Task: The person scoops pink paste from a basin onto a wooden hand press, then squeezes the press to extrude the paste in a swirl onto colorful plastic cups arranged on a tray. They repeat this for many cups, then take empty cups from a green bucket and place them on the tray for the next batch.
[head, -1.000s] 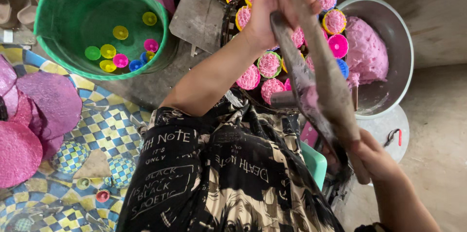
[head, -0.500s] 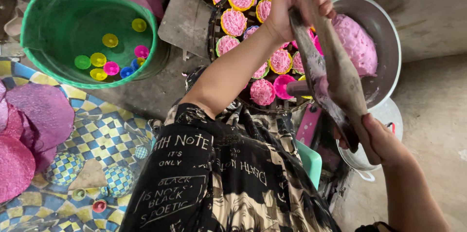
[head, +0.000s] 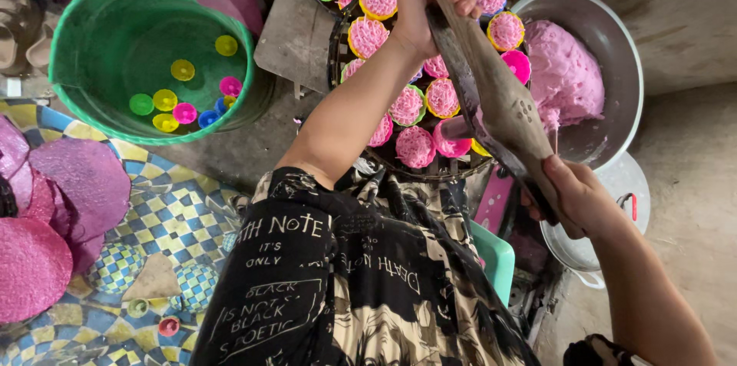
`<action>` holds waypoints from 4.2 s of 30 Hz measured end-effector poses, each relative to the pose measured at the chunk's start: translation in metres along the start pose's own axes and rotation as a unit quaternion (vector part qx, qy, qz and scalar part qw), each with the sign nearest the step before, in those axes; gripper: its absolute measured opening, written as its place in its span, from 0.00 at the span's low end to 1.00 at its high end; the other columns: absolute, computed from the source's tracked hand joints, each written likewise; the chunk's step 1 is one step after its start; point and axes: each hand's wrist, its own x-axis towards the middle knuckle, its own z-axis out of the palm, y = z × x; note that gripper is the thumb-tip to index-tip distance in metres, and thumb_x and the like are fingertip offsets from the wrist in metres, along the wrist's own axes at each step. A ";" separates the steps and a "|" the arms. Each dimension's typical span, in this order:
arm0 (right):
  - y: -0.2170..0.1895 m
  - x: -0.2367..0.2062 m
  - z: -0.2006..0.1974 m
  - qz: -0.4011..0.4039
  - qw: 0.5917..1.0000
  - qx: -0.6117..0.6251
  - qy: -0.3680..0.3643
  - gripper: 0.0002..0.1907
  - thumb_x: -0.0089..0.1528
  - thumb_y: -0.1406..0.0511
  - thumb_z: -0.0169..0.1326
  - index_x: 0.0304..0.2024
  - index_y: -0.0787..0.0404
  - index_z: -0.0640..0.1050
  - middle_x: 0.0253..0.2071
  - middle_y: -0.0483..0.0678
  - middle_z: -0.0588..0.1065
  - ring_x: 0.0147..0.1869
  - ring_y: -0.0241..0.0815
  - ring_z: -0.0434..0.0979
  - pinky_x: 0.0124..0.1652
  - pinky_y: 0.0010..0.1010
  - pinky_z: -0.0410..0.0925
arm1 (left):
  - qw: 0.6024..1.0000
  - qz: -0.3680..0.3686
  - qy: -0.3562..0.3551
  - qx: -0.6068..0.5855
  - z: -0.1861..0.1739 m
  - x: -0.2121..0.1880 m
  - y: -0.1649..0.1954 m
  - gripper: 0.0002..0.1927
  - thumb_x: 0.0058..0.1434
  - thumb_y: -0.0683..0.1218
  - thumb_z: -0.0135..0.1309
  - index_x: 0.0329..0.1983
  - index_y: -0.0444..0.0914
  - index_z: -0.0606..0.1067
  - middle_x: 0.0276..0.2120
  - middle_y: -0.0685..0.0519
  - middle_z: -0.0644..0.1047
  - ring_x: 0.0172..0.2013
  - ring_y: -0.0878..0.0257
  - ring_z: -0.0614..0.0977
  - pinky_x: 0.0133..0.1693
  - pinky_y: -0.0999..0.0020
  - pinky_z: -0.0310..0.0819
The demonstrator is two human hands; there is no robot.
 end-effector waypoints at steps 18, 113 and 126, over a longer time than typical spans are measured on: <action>0.018 -0.011 0.014 -0.052 0.997 -0.006 0.065 0.25 0.71 0.54 0.44 0.35 0.69 0.77 0.23 0.50 0.75 0.19 0.38 0.70 0.22 0.30 0.63 | 0.999 0.002 0.052 -0.007 0.012 -0.008 -0.014 0.30 0.65 0.73 0.39 0.42 0.43 0.72 0.15 0.54 0.64 0.17 0.58 0.70 0.29 0.56 0.69; 0.252 0.263 -0.206 0.037 0.838 -0.470 0.274 0.20 0.76 0.58 0.35 0.57 0.53 0.77 0.45 0.54 0.81 0.46 0.57 0.83 0.42 0.49 0.75 | 0.864 0.236 -0.109 0.431 0.132 -0.072 -0.010 0.12 0.70 0.42 0.59 0.55 0.47 0.75 0.48 0.60 0.76 0.57 0.67 0.76 0.70 0.46 0.64; 0.284 0.320 -0.160 -0.070 0.814 -0.532 0.224 0.17 0.69 0.65 0.40 0.56 0.59 0.76 0.42 0.53 0.82 0.41 0.52 0.85 0.36 0.45 0.76 | 0.865 0.196 -0.126 0.445 0.138 -0.078 -0.020 0.15 0.67 0.41 0.58 0.55 0.47 0.75 0.51 0.55 0.74 0.58 0.64 0.75 0.71 0.45 0.62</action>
